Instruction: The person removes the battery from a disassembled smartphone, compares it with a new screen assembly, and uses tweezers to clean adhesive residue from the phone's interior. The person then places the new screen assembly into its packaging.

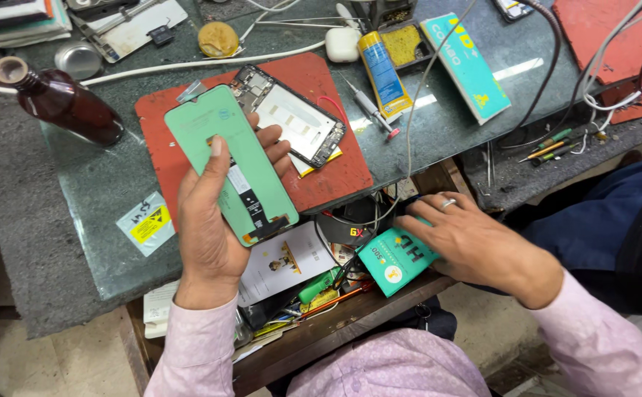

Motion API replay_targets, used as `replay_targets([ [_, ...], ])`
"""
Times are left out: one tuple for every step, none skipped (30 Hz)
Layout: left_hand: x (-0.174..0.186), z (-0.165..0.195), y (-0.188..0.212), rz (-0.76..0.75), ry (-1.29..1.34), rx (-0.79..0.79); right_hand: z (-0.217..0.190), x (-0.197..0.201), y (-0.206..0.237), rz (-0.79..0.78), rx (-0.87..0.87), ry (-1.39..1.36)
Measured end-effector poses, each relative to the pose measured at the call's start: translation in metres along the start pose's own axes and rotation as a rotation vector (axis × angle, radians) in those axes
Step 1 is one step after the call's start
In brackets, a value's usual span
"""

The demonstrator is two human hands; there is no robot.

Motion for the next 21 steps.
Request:
replay_targets([
  [0.0, -0.001, 0.0, -0.005, 0.01, 0.005, 0.004, 0.003, 0.003, -0.026, -0.011, -0.046],
  [0.0, -0.002, 0.0, -0.011, 0.019, 0.009, 0.007, 0.008, 0.007, -0.052, -0.022, -0.092],
  [0.001, -0.003, 0.0, -0.015, 0.029, 0.013, 0.012, 0.007, 0.013, -0.134, -0.064, -0.161],
  [0.001, -0.003, 0.0, -0.026, 0.03, 0.008, 0.016, 0.007, 0.019, -0.218, -0.1, -0.229],
  [0.001, -0.002, -0.001, -0.035, 0.029, 0.001, 0.018, 0.006, 0.022, -0.302, -0.131, -0.295],
  [0.001, -0.001, -0.001, -0.047, 0.029, -0.006, 0.014, 0.018, 0.022, -0.26, -0.091, -0.353],
  [0.001, 0.0, -0.001, -0.051, 0.038, -0.01, 0.011, 0.032, 0.023, -0.218, -0.053, -0.41],
  [0.001, 0.001, -0.001, -0.055, 0.047, -0.014, 0.007, 0.043, 0.022, -0.178, -0.016, -0.468],
  [0.0, 0.002, -0.001, -0.059, 0.057, -0.018, -0.001, 0.065, 0.017, -0.033, 0.081, -0.527],
  [-0.001, 0.004, -0.001, -0.067, 0.064, -0.024, -0.006, 0.088, 0.015, 0.112, 0.176, -0.586],
  [-0.002, 0.005, -0.001, -0.074, 0.071, -0.029, -0.013, 0.11, 0.015, 0.256, 0.271, -0.644],
  [-0.003, 0.007, 0.0, -0.083, 0.078, -0.035, -0.005, 0.12, 0.01, 0.401, 0.16, -0.625],
  [-0.005, 0.01, 0.0, -0.092, 0.075, -0.055, 0.001, 0.127, 0.007, 0.545, 0.045, -0.603],
  [-0.006, 0.012, 0.002, -0.101, 0.073, -0.072, 0.007, 0.134, 0.006, 0.688, -0.073, -0.579],
  [-0.008, 0.014, 0.003, -0.11, 0.07, -0.09, 0.004, 0.137, -0.001, 0.746, -0.118, -0.514],
  [-0.009, 0.015, 0.003, -0.117, 0.082, -0.092, 0.002, 0.141, -0.009, 0.807, -0.161, -0.447],
  [-0.01, 0.015, 0.003, -0.125, 0.094, -0.094, 0.0, 0.146, -0.017, 0.868, -0.204, -0.379],
  [-0.01, 0.014, 0.003, -0.132, 0.105, -0.093, -0.003, 0.147, -0.03, 0.872, -0.199, -0.383],
  [-0.01, 0.013, 0.003, -0.135, 0.1, -0.088, -0.005, 0.148, -0.043, 0.874, -0.199, -0.387],
  [-0.01, 0.012, 0.002, -0.138, 0.096, -0.08, -0.005, 0.149, -0.053, 0.874, -0.2, -0.39],
  [-0.009, 0.01, 0.001, -0.14, 0.091, -0.072, -0.013, 0.153, -0.061, 0.896, -0.126, -0.38],
])
Point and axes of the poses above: each hand's wrist, its own y-axis away from the middle knuckle, its own x-axis out of the back of the hand, z = x × y, the point moved 10 cm from there along -y, towards the middle knuckle, and after that the axes turned 3 degrees about x, right-handed, at the moved point
